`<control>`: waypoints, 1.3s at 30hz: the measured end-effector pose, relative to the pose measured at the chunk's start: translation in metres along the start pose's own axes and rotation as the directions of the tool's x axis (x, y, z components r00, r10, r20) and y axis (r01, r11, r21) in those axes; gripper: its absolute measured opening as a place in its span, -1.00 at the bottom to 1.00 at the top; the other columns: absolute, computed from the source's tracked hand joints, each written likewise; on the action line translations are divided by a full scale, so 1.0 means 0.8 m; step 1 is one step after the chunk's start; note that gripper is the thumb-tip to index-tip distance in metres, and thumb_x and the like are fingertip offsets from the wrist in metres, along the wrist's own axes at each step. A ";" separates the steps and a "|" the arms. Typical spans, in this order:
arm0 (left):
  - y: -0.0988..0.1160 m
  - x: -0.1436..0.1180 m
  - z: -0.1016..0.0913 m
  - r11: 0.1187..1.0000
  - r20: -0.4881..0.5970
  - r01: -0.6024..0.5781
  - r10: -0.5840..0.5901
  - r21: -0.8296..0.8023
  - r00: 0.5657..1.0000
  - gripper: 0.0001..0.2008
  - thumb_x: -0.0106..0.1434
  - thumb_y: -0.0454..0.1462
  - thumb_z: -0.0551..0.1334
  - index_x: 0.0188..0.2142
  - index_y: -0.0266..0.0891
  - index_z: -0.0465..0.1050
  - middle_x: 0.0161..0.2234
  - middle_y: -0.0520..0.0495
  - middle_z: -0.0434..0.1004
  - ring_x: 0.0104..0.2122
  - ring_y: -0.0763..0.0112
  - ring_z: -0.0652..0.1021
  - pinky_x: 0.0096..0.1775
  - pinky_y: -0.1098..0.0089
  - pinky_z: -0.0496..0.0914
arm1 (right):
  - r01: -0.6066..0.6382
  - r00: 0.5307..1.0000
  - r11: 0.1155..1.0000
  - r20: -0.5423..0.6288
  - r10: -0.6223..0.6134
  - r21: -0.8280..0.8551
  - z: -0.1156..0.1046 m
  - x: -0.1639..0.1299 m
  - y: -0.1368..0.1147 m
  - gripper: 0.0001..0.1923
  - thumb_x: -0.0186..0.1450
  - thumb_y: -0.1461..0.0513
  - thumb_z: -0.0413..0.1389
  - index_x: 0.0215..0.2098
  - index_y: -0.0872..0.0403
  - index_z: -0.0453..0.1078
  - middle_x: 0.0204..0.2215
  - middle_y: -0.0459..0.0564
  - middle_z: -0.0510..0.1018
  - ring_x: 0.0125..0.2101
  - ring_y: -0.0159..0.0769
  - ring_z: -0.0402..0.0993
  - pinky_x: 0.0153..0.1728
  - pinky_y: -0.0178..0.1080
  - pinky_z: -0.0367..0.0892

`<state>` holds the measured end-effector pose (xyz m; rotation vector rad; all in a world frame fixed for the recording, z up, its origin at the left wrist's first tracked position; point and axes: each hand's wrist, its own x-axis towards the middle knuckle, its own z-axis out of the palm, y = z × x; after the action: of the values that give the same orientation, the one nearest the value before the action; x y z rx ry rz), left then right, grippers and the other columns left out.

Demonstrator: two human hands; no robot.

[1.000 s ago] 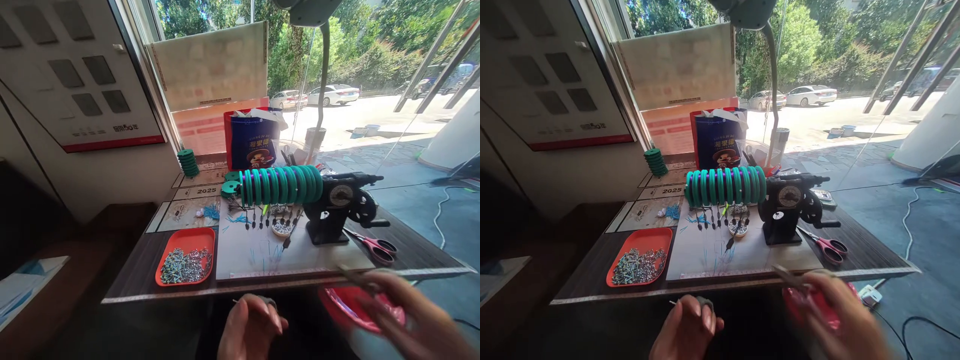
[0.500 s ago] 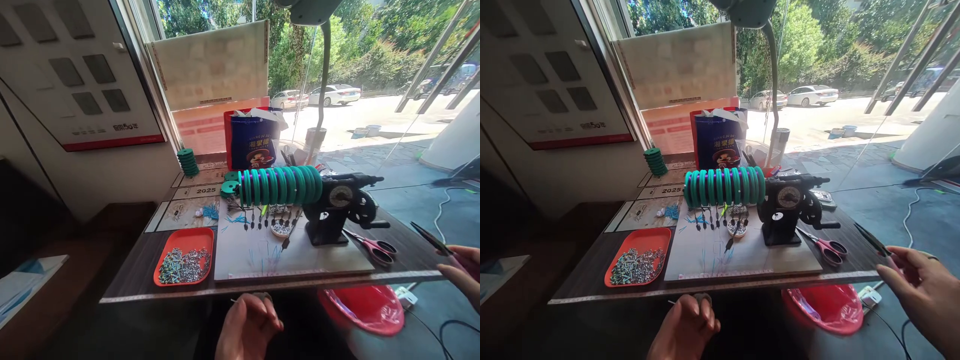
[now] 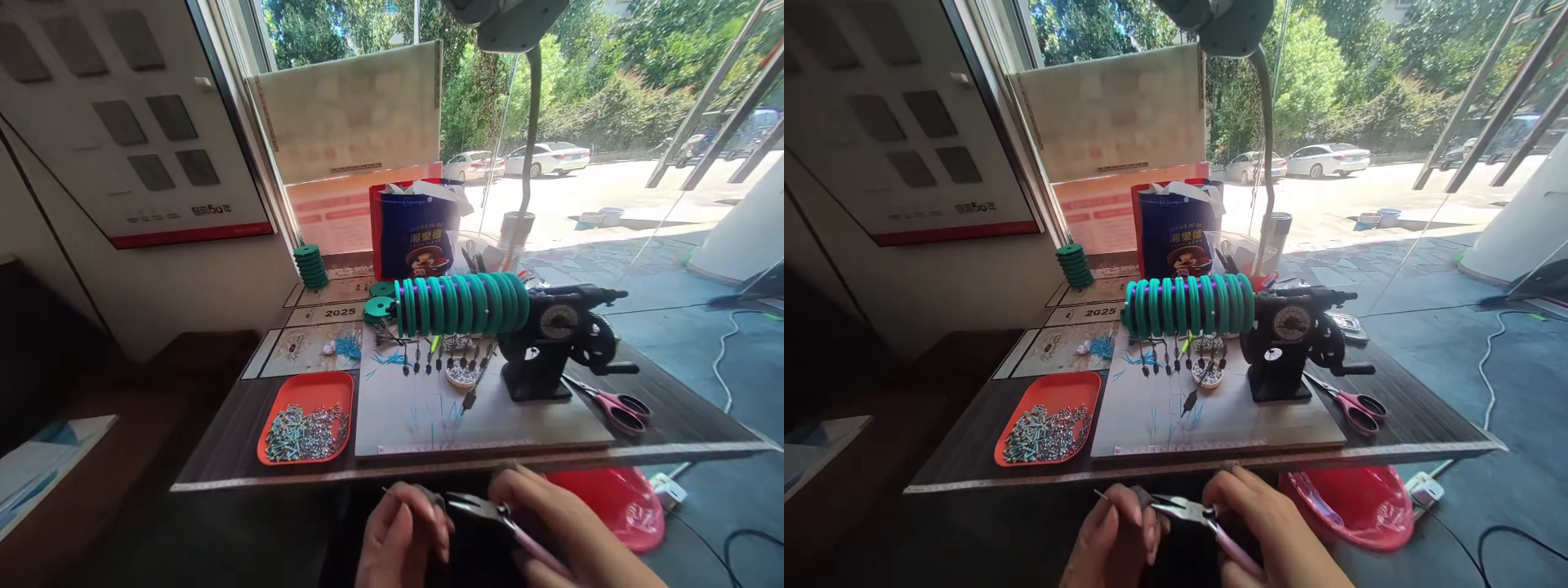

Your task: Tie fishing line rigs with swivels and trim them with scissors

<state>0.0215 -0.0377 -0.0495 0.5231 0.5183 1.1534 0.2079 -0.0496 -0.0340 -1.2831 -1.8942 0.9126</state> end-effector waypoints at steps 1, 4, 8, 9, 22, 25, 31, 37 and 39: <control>0.001 0.000 0.000 1.000 -0.031 -0.014 0.015 0.026 0.999 -0.80 0.03 -0.13 0.31 -0.50 -0.24 0.49 -0.63 0.01 0.44 -0.58 0.56 0.41 -0.38 0.52 0.28 | -0.025 1.000 1.000 0.015 0.025 -0.016 0.000 0.001 -0.002 -0.78 -0.01 0.33 -0.06 -0.38 0.08 0.31 -0.41 0.01 0.44 -0.40 -0.26 0.36 -0.42 -0.32 0.22; 0.004 0.002 0.004 0.996 -0.119 -0.047 0.055 0.073 0.991 -0.85 0.00 -0.16 0.34 -0.47 -0.18 0.50 -0.60 0.04 0.47 -0.59 0.56 0.44 -0.43 0.56 0.29 | -0.065 0.994 0.997 0.085 0.069 -0.047 0.001 0.005 -0.006 -0.75 -0.03 0.36 -0.06 -0.36 0.10 0.31 -0.41 -0.01 0.42 -0.40 -0.27 0.35 -0.39 -0.33 0.22; 0.008 0.001 0.013 0.983 -0.219 -0.120 0.148 0.136 0.964 -0.84 -0.06 -0.20 0.38 -0.49 -0.20 0.50 -0.56 0.07 0.47 -0.62 0.56 0.46 -0.38 0.51 0.36 | -0.098 0.989 0.994 0.103 0.102 -0.048 0.005 0.008 -0.007 -0.74 -0.06 0.37 -0.05 -0.37 0.11 0.30 -0.42 -0.02 0.42 -0.41 -0.28 0.33 -0.39 -0.33 0.22; 0.009 0.001 0.013 0.980 -0.233 -0.131 0.163 0.147 0.959 -0.84 -0.06 -0.20 0.38 -0.48 -0.21 0.50 -0.57 0.08 0.46 -0.61 0.55 0.47 -0.37 0.50 0.37 | -0.105 0.989 0.994 0.103 0.109 -0.044 0.006 0.008 -0.008 -0.74 -0.06 0.37 -0.05 -0.37 0.11 0.30 -0.42 -0.02 0.42 -0.41 -0.27 0.33 -0.39 -0.33 0.22; 0.007 0.001 0.004 0.996 0.026 0.016 -0.014 -0.090 1.000 -0.95 0.06 -0.29 0.31 -0.44 -0.18 0.46 -0.60 0.07 0.47 -0.64 0.58 0.48 -0.46 0.56 0.28 | -0.106 0.989 0.994 0.109 0.102 0.032 0.020 0.016 -0.011 -0.78 -0.08 0.31 -0.09 -0.42 0.11 0.22 -0.46 -0.01 0.38 -0.44 -0.28 0.30 -0.41 -0.33 0.22; 0.005 0.001 0.000 0.994 0.062 0.027 -0.020 -0.103 0.998 -0.96 0.08 -0.29 0.30 -0.43 -0.17 0.46 -0.59 0.07 0.48 -0.63 0.57 0.48 -0.46 0.55 0.27 | -0.094 0.992 0.995 0.082 0.092 0.020 0.024 0.016 -0.012 -0.80 -0.07 0.31 -0.10 -0.43 0.12 0.21 -0.46 0.00 0.37 -0.44 -0.29 0.30 -0.42 -0.32 0.22; 0.004 -0.001 -0.003 0.993 0.099 0.018 -0.007 -0.113 0.995 -0.95 0.11 -0.28 0.27 -0.42 -0.19 0.43 -0.57 0.05 0.48 -0.60 0.54 0.50 -0.45 0.55 0.23 | -0.072 0.996 0.997 0.051 0.072 0.008 0.027 0.015 -0.009 -0.79 -0.06 0.34 -0.10 -0.43 0.09 0.22 -0.45 -0.02 0.39 -0.43 -0.31 0.31 -0.40 -0.34 0.21; 0.003 -0.002 -0.002 0.993 0.110 0.030 -0.018 -0.111 0.994 -0.96 0.10 -0.29 0.27 -0.42 -0.19 0.44 -0.58 0.05 0.48 -0.59 0.52 0.50 -0.48 0.56 0.22 | -0.048 0.999 0.999 0.014 0.048 0.009 0.036 0.013 0.001 -0.79 -0.10 0.34 -0.10 -0.45 0.08 0.22 -0.47 -0.04 0.38 -0.46 -0.31 0.30 -0.44 -0.35 0.19; 0.004 -0.003 -0.001 0.995 0.123 0.029 -0.016 -0.099 0.992 -0.98 0.11 -0.29 0.27 -0.42 -0.17 0.45 -0.58 0.05 0.48 -0.58 0.52 0.50 -0.48 0.56 0.23 | -0.052 0.999 0.998 -0.014 0.052 0.022 0.037 0.013 -0.001 -0.81 -0.07 0.34 -0.10 -0.45 0.08 0.21 -0.47 -0.04 0.38 -0.45 -0.33 0.29 -0.43 -0.35 0.17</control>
<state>0.0183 -0.0388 -0.0479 0.4957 0.3579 1.1124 0.1801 -0.0455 -0.0481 -1.3283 -1.8424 0.9454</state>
